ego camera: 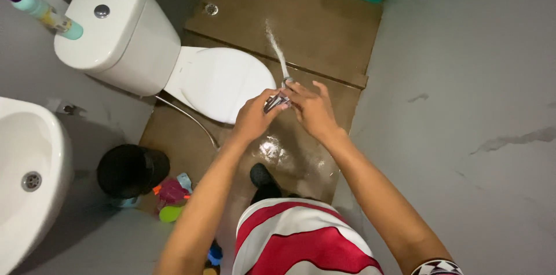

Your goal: Cleaning a hand-held bidet sprayer in a bathroom.

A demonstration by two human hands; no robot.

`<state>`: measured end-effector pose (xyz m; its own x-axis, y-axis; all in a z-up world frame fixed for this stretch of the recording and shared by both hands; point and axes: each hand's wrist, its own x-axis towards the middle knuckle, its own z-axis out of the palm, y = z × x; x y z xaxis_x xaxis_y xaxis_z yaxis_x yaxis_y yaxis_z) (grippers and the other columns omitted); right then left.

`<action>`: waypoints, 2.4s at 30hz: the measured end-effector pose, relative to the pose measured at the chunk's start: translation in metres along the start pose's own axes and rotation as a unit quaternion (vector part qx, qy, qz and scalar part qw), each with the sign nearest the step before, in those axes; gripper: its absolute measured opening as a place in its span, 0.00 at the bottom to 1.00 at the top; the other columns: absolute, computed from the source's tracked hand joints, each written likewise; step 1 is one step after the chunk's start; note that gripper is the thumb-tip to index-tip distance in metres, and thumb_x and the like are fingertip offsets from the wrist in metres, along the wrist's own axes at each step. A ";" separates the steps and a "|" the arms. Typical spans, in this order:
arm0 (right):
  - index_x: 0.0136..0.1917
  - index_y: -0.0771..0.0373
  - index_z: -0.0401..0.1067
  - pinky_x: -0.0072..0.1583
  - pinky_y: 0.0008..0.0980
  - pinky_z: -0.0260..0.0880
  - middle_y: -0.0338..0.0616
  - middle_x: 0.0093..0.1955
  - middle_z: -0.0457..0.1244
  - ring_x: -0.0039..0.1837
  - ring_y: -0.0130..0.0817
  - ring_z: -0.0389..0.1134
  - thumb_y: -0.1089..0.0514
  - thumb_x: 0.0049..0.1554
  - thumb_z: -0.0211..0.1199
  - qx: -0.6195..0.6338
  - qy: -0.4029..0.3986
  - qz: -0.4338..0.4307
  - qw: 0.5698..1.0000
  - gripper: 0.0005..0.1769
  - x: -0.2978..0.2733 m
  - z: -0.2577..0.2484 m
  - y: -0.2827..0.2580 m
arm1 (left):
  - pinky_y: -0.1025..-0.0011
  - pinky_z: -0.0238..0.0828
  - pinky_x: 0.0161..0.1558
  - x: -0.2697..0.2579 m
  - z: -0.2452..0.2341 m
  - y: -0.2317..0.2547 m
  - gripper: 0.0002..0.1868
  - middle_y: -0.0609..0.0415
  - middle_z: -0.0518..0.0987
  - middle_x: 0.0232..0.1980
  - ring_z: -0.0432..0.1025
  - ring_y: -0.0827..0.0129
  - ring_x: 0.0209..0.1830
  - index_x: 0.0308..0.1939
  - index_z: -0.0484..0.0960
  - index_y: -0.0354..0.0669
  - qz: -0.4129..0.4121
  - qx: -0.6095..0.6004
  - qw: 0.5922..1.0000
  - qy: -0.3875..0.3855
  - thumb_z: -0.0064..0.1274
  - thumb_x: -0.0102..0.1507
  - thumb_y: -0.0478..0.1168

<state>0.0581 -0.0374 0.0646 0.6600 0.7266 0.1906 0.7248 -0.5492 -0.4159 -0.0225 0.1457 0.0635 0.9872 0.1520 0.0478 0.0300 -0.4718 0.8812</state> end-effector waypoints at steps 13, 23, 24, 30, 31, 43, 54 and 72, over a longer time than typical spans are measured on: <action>0.69 0.52 0.72 0.75 0.53 0.49 0.39 0.74 0.63 0.74 0.35 0.63 0.65 0.56 0.64 0.000 0.029 -0.027 0.999 0.27 0.049 0.012 -0.027 | 0.64 0.75 0.46 0.012 -0.047 -0.013 0.21 0.48 0.86 0.48 0.81 0.57 0.45 0.57 0.78 0.45 0.014 0.017 0.999 0.039 0.61 0.65 0.51; 0.69 0.53 0.72 0.74 0.53 0.50 0.40 0.74 0.63 0.74 0.37 0.64 0.63 0.57 0.66 0.041 0.024 -0.110 0.993 0.26 0.085 0.033 -0.038 | 0.64 0.75 0.45 0.000 -0.077 -0.018 0.23 0.48 0.86 0.46 0.82 0.57 0.43 0.58 0.78 0.46 -0.057 0.028 0.994 0.090 0.59 0.65 0.54; 0.70 0.55 0.72 0.74 0.54 0.50 0.41 0.74 0.63 0.74 0.38 0.64 0.63 0.57 0.66 0.036 0.022 -0.116 0.992 0.27 0.088 0.031 -0.036 | 0.64 0.74 0.44 0.002 -0.078 -0.012 0.24 0.49 0.86 0.45 0.82 0.56 0.42 0.58 0.79 0.47 -0.090 0.042 0.991 0.084 0.59 0.64 0.55; 0.68 0.52 0.75 0.74 0.54 0.52 0.39 0.73 0.64 0.71 0.37 0.66 0.63 0.56 0.67 0.054 0.018 -0.170 0.984 0.26 0.113 0.026 -0.032 | 0.62 0.75 0.45 0.004 -0.079 -0.014 0.24 0.46 0.86 0.45 0.81 0.53 0.44 0.58 0.78 0.45 -0.061 0.047 0.986 0.149 0.60 0.64 0.54; 0.68 0.52 0.75 0.74 0.54 0.52 0.39 0.73 0.64 0.71 0.37 0.66 0.63 0.56 0.67 0.056 0.014 -0.178 0.982 0.26 0.114 0.028 -0.029 | 0.62 0.75 0.45 0.004 -0.077 -0.014 0.24 0.46 0.86 0.45 0.81 0.53 0.44 0.58 0.78 0.45 -0.065 0.047 0.984 0.158 0.60 0.64 0.54; 0.68 0.51 0.74 0.74 0.54 0.51 0.41 0.73 0.64 0.70 0.37 0.67 0.62 0.56 0.67 0.103 -0.006 -0.192 0.976 0.27 0.142 0.027 0.004 | 0.58 0.75 0.47 0.033 -0.067 -0.007 0.26 0.44 0.85 0.47 0.80 0.49 0.48 0.59 0.77 0.47 -0.102 0.101 0.976 0.166 0.59 0.64 0.57; 0.68 0.50 0.73 0.75 0.52 0.49 0.38 0.73 0.64 0.71 0.34 0.66 0.61 0.57 0.66 0.113 -0.011 -0.202 0.973 0.26 0.172 0.017 0.059 | 0.57 0.74 0.47 0.089 -0.048 0.010 0.26 0.46 0.85 0.45 0.80 0.50 0.47 0.58 0.77 0.51 -0.156 0.134 0.969 0.139 0.56 0.64 0.61; 0.70 0.47 0.73 0.74 0.52 0.52 0.40 0.74 0.63 0.69 0.35 0.67 0.60 0.58 0.64 0.144 -0.089 -0.224 0.960 0.26 0.191 0.029 0.117 | 0.55 0.73 0.47 0.120 -0.001 -0.002 0.25 0.47 0.85 0.45 0.79 0.47 0.47 0.57 0.79 0.54 -0.212 0.128 0.950 0.192 0.58 0.63 0.61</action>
<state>0.2636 0.0493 0.0268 0.2328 0.9363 0.2628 0.8261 -0.0477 -0.5616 0.0962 0.1657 0.0679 0.7495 0.6578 -0.0751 0.4980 -0.4854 0.7186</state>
